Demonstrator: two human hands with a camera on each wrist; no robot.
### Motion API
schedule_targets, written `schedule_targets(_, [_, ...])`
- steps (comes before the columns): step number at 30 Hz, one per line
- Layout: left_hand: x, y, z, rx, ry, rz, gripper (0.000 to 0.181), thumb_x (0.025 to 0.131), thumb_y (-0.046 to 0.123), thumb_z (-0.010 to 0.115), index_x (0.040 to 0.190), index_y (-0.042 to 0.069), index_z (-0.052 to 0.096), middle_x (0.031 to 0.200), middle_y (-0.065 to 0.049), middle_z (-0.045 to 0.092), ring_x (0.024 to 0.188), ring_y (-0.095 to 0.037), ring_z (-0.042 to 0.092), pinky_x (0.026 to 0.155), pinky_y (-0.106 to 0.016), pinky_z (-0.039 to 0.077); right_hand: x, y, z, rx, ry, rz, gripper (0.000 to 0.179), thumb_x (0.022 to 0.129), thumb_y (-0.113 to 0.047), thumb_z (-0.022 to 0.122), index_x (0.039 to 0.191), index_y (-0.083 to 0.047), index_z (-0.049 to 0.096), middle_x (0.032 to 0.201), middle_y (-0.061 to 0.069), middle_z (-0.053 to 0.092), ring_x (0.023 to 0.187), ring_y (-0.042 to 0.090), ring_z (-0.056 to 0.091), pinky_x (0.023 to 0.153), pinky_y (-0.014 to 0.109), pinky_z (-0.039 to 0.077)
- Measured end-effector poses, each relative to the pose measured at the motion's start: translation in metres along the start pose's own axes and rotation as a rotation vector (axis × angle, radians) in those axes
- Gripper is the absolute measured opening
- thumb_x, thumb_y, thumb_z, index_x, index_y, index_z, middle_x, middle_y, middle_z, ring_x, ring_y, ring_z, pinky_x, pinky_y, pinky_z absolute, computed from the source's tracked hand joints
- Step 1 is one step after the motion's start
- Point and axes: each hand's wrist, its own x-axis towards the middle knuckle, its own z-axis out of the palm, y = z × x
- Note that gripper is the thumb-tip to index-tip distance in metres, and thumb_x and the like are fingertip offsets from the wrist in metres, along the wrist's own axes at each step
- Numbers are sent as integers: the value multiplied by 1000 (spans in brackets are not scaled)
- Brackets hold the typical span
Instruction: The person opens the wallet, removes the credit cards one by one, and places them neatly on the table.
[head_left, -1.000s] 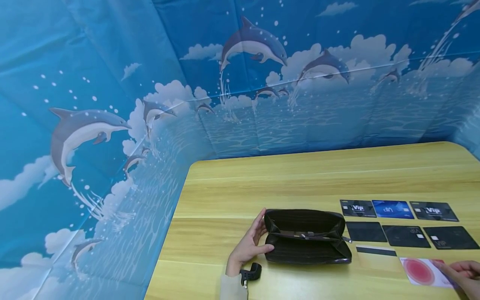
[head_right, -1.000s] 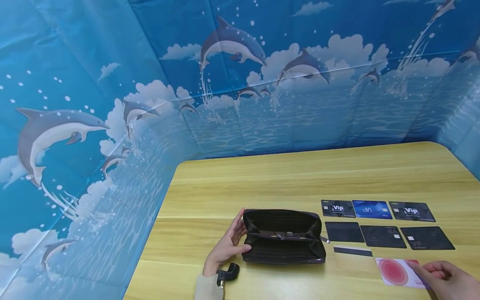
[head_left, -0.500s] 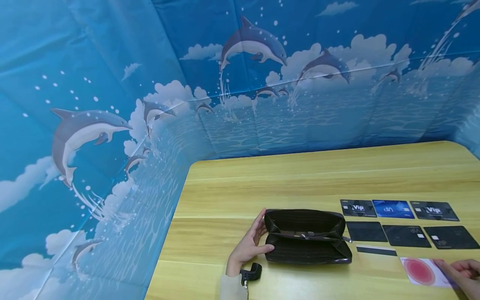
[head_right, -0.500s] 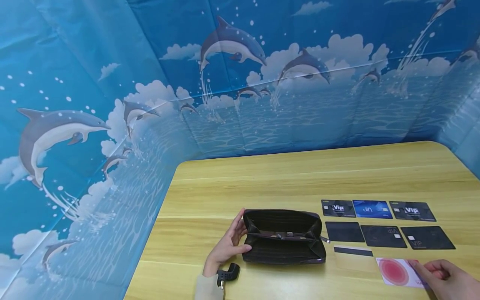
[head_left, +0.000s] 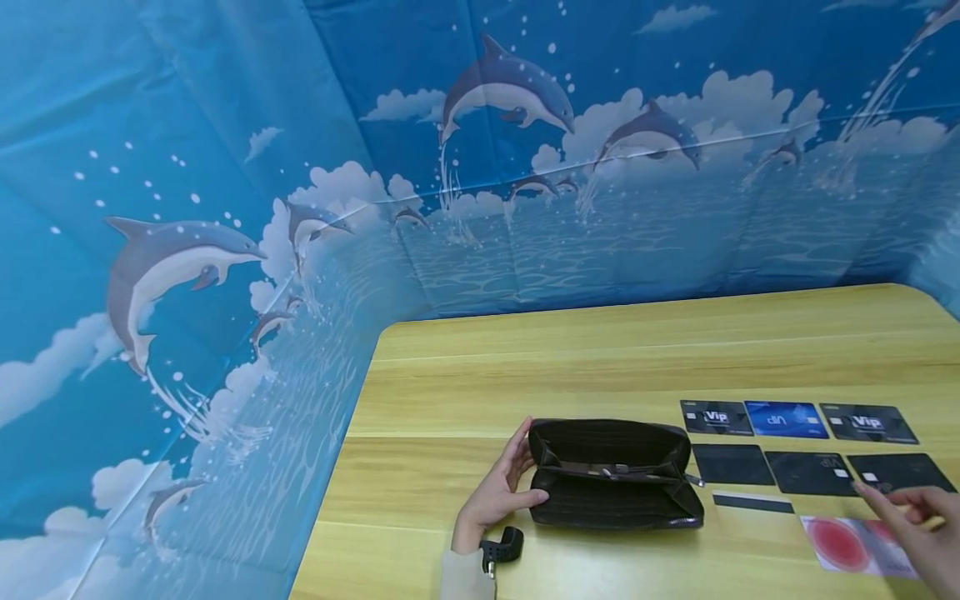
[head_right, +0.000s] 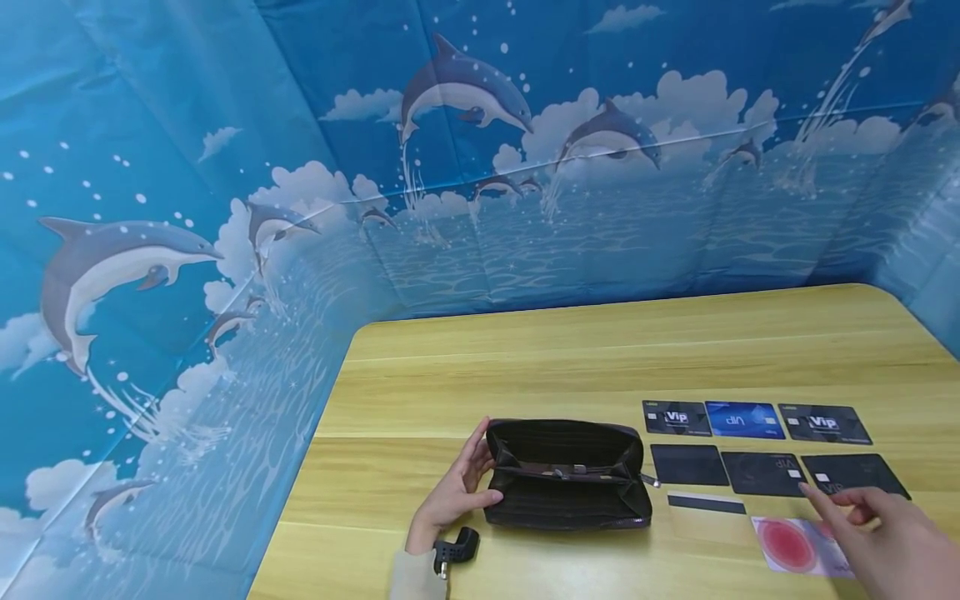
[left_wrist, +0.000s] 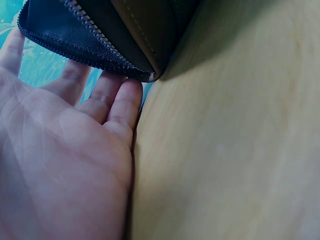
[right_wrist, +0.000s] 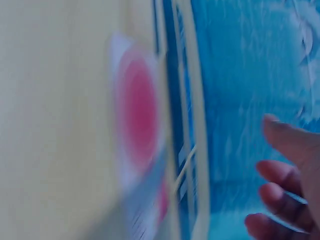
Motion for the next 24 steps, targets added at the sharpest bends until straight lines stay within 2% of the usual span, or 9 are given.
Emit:
schedule_targets(2, [0, 0, 0, -5, 1, 0, 94, 85, -9, 63, 153, 9, -1, 150, -22, 23, 137, -37, 20, 110, -49, 18, -4, -21, -4, -19, 8, -101, 38, 89, -21, 68, 92, 16, 58, 80, 22, 51, 73, 32, 44, 61, 27, 40])
schedule_targets(4, [-1, 0, -1, -7, 1, -3, 94, 86, -8, 63, 153, 10, -1, 150, -22, 23, 137, -37, 20, 110, -50, 18, -8, -39, -5, -35, 11, -214, 43, 85, -21, 73, 100, 16, 58, 94, 29, 52, 87, 41, 45, 82, 38, 46])
schedule_targets(7, [-1, -1, -1, -9, 5, -5, 95, 85, -9, 63, 153, 11, 1, 150, -20, 24, 137, -37, 20, 110, -51, 18, -13, -62, -2, 2, 27, -395, 53, 77, -21, 79, 112, 11, 57, 110, 34, 51, 103, 50, 42, 101, 59, 29])
schedule_targets(9, [-1, -1, -1, -6, 4, -3, 95, 85, -10, 63, 153, 12, 1, 150, -20, 24, 136, -37, 21, 110, -51, 18, -15, -75, 1, 76, 8, -522, 59, 74, -19, 81, 121, 7, 56, 116, 33, 51, 109, 52, 41, 106, 59, 21])
schedule_targets(10, [-1, -2, -1, -6, 4, 0, 95, 85, -11, 63, 153, 12, 1, 150, -20, 24, 136, -37, 21, 110, -51, 18, -16, -81, 3, 129, -7, -577, 62, 74, -18, 81, 126, 4, 55, 120, 33, 50, 112, 52, 41, 106, 59, 20])
schedule_targets(12, [-1, -3, -1, -4, 3, 5, 95, 85, -11, 62, 153, 12, 1, 150, -20, 24, 136, -36, 22, 110, -50, 18, -19, -91, 7, 229, -95, -629, 71, 76, -17, 80, 138, -4, 48, 133, 28, 44, 123, 50, 35, 106, 62, 14])
schedule_targets(17, [-1, -2, -1, -3, 7, 0, 95, 84, -12, 62, 153, 12, 1, 150, -18, 25, 136, -33, 23, 110, -50, 19, -30, -112, 20, 344, -337, -640, 93, 78, -19, 79, 152, -21, 24, 155, 11, 18, 137, 43, 13, 98, 74, 6])
schedule_targets(20, [-1, -1, 0, -2, 7, 2, 95, 84, -12, 62, 153, 12, 1, 150, -19, 25, 136, -34, 23, 110, -52, 18, -37, -119, 29, 352, -441, -658, 104, 74, -25, 83, 153, -22, 17, 157, 6, 10, 137, 45, 11, 90, 79, 13])
schedule_targets(24, [0, 1, -1, 1, 3, 12, 94, 85, -11, 62, 153, 11, 1, 150, -20, 23, 136, -37, 22, 109, -54, 17, -44, -123, 40, 334, -518, -714, 120, 61, -38, 89, 154, -21, 14, 158, 3, 5, 136, 46, 13, 79, 79, 27])
